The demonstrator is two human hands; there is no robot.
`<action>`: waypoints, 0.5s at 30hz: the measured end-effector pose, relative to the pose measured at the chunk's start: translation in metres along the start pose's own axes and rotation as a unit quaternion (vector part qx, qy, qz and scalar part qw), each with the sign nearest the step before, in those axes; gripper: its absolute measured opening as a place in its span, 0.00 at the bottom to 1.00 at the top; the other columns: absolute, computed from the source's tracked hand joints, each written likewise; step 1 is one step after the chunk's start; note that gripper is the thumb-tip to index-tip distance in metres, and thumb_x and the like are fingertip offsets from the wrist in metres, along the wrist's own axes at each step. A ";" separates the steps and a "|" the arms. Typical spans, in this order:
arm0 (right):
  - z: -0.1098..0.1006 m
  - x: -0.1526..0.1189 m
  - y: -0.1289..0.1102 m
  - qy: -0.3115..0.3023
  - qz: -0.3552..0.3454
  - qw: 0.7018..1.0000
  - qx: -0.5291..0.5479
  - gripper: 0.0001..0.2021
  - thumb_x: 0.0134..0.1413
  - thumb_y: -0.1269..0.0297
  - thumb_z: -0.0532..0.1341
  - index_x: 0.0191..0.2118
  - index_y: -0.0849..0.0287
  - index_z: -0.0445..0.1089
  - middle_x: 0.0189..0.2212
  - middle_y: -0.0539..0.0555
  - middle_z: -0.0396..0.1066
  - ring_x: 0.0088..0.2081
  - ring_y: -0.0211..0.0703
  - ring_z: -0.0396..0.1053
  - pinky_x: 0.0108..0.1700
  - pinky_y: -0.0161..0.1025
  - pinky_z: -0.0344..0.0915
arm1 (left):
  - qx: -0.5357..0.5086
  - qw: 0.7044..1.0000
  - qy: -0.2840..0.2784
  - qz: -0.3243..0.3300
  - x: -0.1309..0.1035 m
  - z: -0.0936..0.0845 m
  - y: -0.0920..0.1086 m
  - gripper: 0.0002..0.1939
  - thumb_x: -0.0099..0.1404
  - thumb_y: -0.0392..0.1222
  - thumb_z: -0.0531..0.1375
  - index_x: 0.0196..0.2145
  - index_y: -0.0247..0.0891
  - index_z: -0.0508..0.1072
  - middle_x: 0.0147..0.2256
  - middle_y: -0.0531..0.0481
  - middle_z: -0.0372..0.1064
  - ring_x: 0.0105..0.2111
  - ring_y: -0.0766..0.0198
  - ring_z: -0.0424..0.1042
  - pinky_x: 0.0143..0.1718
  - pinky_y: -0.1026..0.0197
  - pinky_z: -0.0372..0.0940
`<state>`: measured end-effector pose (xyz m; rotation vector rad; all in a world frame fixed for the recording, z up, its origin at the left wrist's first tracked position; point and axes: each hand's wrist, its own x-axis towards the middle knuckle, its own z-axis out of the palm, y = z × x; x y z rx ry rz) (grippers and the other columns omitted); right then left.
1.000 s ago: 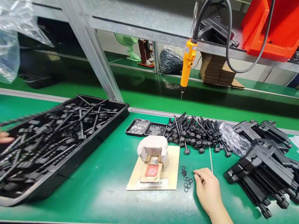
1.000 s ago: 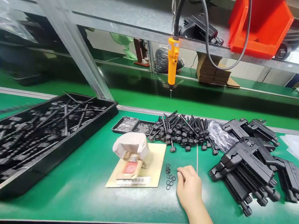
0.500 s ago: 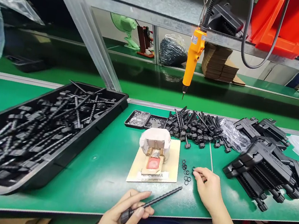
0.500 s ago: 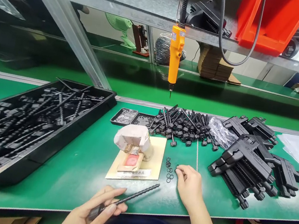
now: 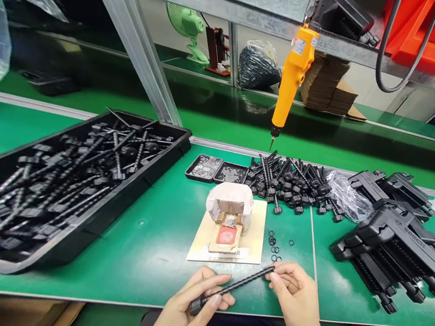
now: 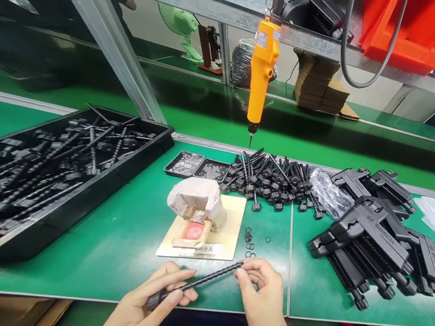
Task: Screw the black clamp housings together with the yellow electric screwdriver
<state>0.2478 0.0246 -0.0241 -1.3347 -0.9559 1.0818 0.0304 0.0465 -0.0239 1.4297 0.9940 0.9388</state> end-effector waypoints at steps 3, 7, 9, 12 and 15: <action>0.002 0.001 0.000 0.001 0.015 0.999 0.028 0.20 0.50 0.45 0.70 0.32 0.59 0.73 0.36 0.60 0.77 0.34 0.47 0.77 0.38 0.39 0.76 | -0.007 1.000 0.002 -0.007 0.000 -0.002 -0.005 0.12 0.69 0.44 0.59 0.48 0.44 0.78 0.36 0.49 0.71 0.33 0.64 0.77 0.39 0.66 0.75; -0.002 0.003 -0.003 -0.014 0.043 0.998 0.048 0.22 0.49 0.44 0.71 0.37 0.60 0.74 0.31 0.59 0.77 0.31 0.47 0.77 0.36 0.40 0.76 | -0.005 0.999 -0.032 -0.004 -0.003 -0.005 -0.010 0.13 0.70 0.44 0.57 0.49 0.44 0.76 0.36 0.49 0.70 0.34 0.64 0.76 0.41 0.64 0.74; -0.008 0.003 -0.004 -0.034 0.056 0.996 0.054 0.24 0.48 0.43 0.71 0.39 0.61 0.76 0.28 0.59 0.78 0.29 0.48 0.77 0.35 0.41 0.76 | -0.017 0.998 -0.059 -0.005 -0.005 -0.006 -0.012 0.15 0.71 0.46 0.55 0.53 0.44 0.73 0.36 0.49 0.69 0.30 0.66 0.75 0.38 0.64 0.73; -0.023 0.000 -0.006 -0.092 0.060 0.994 0.020 0.21 0.46 0.44 0.72 0.33 0.60 0.79 0.23 0.58 0.76 0.27 0.51 0.76 0.35 0.43 0.76 | -0.035 0.991 -0.109 -0.068 -0.009 -0.006 -0.016 0.20 0.71 0.54 0.53 0.55 0.43 0.69 0.38 0.48 0.69 0.23 0.71 0.70 0.27 0.67 0.69; -0.037 -0.002 -0.005 -0.137 -0.005 0.983 -0.121 0.15 0.42 0.45 0.74 0.26 0.52 0.79 0.25 0.56 0.74 0.30 0.54 0.75 0.34 0.45 0.75 | -0.026 0.984 -0.140 -0.106 -0.013 -0.009 -0.015 0.19 0.63 0.57 0.63 0.41 0.39 0.76 0.31 0.51 0.71 0.25 0.68 0.71 0.30 0.66 0.69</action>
